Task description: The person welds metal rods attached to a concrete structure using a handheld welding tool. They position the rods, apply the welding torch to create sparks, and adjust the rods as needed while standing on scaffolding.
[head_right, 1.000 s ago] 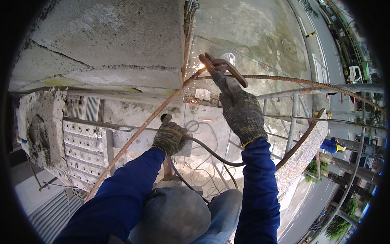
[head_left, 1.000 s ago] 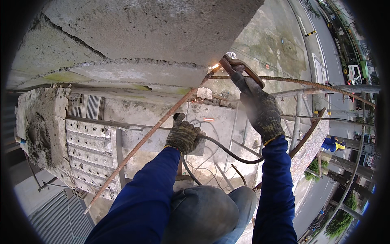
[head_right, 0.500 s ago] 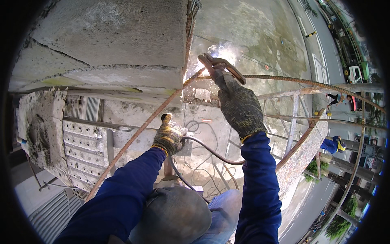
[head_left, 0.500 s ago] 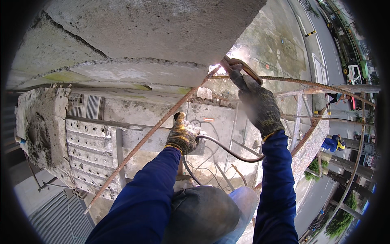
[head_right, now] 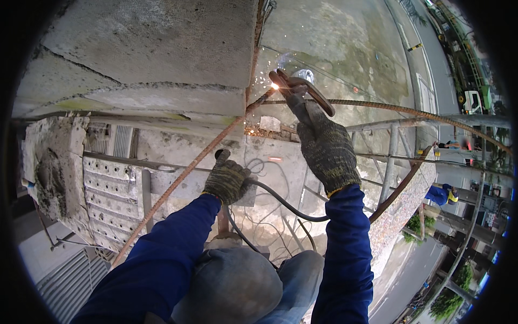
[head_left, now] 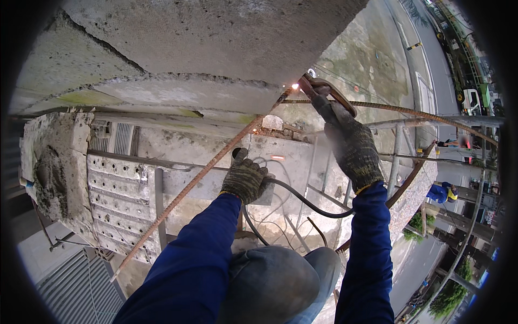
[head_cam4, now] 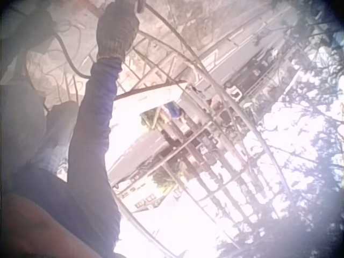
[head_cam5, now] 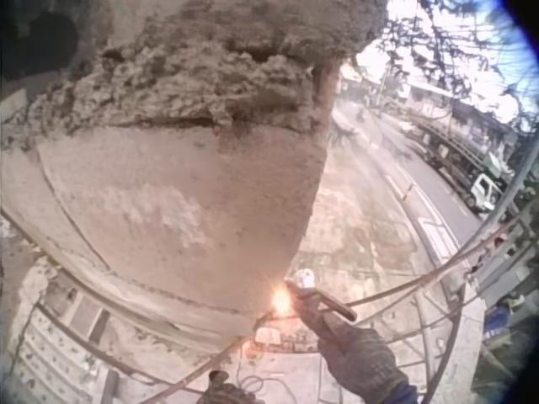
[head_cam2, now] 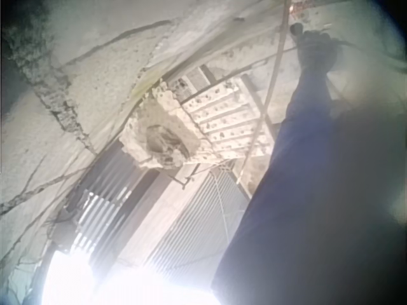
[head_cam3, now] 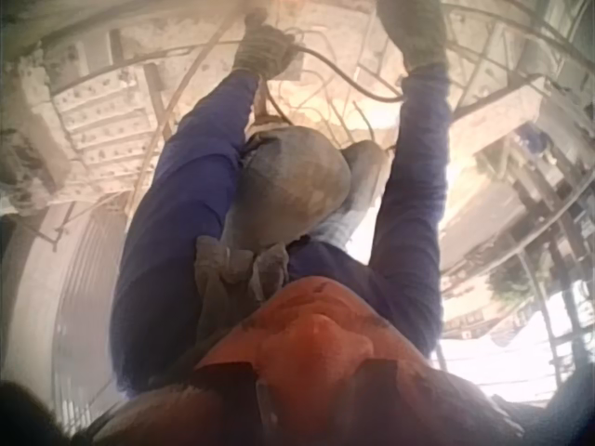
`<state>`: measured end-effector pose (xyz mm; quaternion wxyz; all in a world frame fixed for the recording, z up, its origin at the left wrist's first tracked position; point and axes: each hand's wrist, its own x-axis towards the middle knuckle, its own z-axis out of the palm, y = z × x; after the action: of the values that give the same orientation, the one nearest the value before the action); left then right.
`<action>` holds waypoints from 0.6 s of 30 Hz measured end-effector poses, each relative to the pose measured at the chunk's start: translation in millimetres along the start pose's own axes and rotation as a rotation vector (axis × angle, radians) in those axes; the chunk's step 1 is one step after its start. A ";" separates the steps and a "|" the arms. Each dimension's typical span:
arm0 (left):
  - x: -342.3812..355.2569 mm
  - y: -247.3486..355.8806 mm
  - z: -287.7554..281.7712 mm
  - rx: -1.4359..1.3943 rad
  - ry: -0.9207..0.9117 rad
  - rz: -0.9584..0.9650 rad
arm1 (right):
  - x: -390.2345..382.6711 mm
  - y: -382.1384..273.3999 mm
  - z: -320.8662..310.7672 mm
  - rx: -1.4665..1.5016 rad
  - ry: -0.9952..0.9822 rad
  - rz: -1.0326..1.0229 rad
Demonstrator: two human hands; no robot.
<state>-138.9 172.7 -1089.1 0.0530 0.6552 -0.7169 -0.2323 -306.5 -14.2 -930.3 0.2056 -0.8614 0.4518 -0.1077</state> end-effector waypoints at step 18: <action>8.6 5.8 -15.5 0.121 -0.190 -0.022 | 14.5 7.5 13.1 -0.210 -0.134 -0.006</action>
<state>-139.6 160.6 -1075.0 -0.0575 0.6400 -0.7241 -0.2504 -298.8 -26.5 -945.3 0.1438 -0.8847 0.4435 -0.0029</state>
